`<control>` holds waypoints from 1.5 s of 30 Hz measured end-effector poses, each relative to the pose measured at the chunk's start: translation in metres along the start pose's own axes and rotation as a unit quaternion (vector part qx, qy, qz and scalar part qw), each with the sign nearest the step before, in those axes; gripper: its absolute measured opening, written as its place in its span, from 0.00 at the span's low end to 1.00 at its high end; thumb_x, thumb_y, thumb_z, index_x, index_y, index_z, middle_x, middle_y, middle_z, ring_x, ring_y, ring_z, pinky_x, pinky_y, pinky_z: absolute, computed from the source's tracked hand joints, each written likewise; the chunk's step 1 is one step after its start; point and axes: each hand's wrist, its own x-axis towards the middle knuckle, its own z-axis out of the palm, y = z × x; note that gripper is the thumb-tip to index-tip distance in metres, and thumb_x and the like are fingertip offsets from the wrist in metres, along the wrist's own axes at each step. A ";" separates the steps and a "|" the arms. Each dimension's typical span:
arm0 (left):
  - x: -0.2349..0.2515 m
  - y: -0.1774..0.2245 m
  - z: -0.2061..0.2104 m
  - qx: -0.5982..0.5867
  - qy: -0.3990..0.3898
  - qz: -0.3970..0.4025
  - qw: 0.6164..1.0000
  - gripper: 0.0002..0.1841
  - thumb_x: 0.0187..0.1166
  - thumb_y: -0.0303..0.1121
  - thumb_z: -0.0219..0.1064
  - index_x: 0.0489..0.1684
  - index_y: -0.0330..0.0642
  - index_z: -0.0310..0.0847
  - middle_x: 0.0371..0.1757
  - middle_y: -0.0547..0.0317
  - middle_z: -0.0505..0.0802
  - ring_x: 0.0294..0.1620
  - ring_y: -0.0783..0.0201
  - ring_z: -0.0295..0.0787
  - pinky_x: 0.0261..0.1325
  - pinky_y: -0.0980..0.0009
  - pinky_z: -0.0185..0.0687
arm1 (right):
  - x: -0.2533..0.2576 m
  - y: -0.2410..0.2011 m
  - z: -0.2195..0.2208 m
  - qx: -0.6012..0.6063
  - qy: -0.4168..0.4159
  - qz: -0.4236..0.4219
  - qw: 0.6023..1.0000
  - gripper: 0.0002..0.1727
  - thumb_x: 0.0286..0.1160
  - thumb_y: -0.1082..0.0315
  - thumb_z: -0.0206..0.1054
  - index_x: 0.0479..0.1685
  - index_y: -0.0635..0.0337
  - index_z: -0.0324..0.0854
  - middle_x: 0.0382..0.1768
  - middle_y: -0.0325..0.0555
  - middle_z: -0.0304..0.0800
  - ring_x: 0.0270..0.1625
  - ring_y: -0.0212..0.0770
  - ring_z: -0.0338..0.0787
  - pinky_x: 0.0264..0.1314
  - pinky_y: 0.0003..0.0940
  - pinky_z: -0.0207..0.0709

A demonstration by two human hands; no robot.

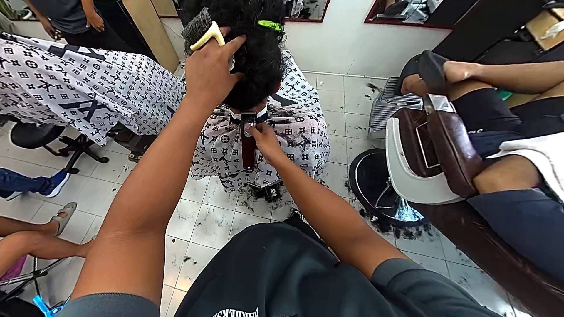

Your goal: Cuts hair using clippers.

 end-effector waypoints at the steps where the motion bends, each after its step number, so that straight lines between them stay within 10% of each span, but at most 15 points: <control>1: 0.000 0.000 0.000 0.001 -0.001 0.000 1.000 0.33 0.72 0.40 0.75 0.83 0.62 0.76 0.87 0.52 0.75 0.72 0.38 0.83 0.62 0.32 0.77 | 0.000 0.000 0.000 0.005 0.001 -0.003 1.000 0.25 0.86 0.53 0.64 0.64 0.69 0.76 0.47 0.56 0.88 0.48 0.44 0.89 0.55 0.46 0.83; 33: -0.003 0.005 0.001 0.006 0.004 0.000 1.000 0.33 0.72 0.39 0.75 0.82 0.61 0.76 0.87 0.52 0.74 0.73 0.36 0.82 0.62 0.31 0.76 | 0.000 -0.007 -0.053 0.032 -0.111 0.008 0.993 0.27 0.95 0.49 0.46 0.66 0.64 0.78 0.45 0.51 0.88 0.38 0.41 0.90 0.44 0.40 0.88; 36: -0.006 0.007 -0.002 0.002 0.003 0.004 1.000 0.33 0.72 0.37 0.76 0.83 0.58 0.76 0.87 0.49 0.74 0.74 0.34 0.81 0.63 0.28 0.75 | -0.018 -0.009 -0.068 0.087 -0.120 0.078 0.986 0.33 0.94 0.40 0.38 0.61 0.60 0.77 0.31 0.45 0.85 0.26 0.37 0.86 0.30 0.33 0.85; 41: -0.007 0.007 0.001 0.011 0.019 0.016 1.000 0.33 0.71 0.37 0.76 0.82 0.55 0.76 0.86 0.44 0.75 0.74 0.30 0.80 0.63 0.26 0.74 | -0.017 0.004 -0.078 0.143 -0.085 0.077 0.983 0.19 0.85 0.60 0.63 0.66 0.62 0.74 0.38 0.46 0.84 0.27 0.35 0.84 0.29 0.32 0.84; 45: -0.009 0.008 0.002 0.022 0.024 0.003 0.999 0.33 0.72 0.38 0.76 0.83 0.55 0.76 0.87 0.45 0.74 0.76 0.32 0.78 0.66 0.27 0.72 | -0.003 -0.004 -0.076 0.044 -0.105 0.034 0.993 0.39 0.60 0.74 0.82 0.75 0.65 0.69 0.49 0.56 0.86 0.35 0.42 0.89 0.39 0.39 0.88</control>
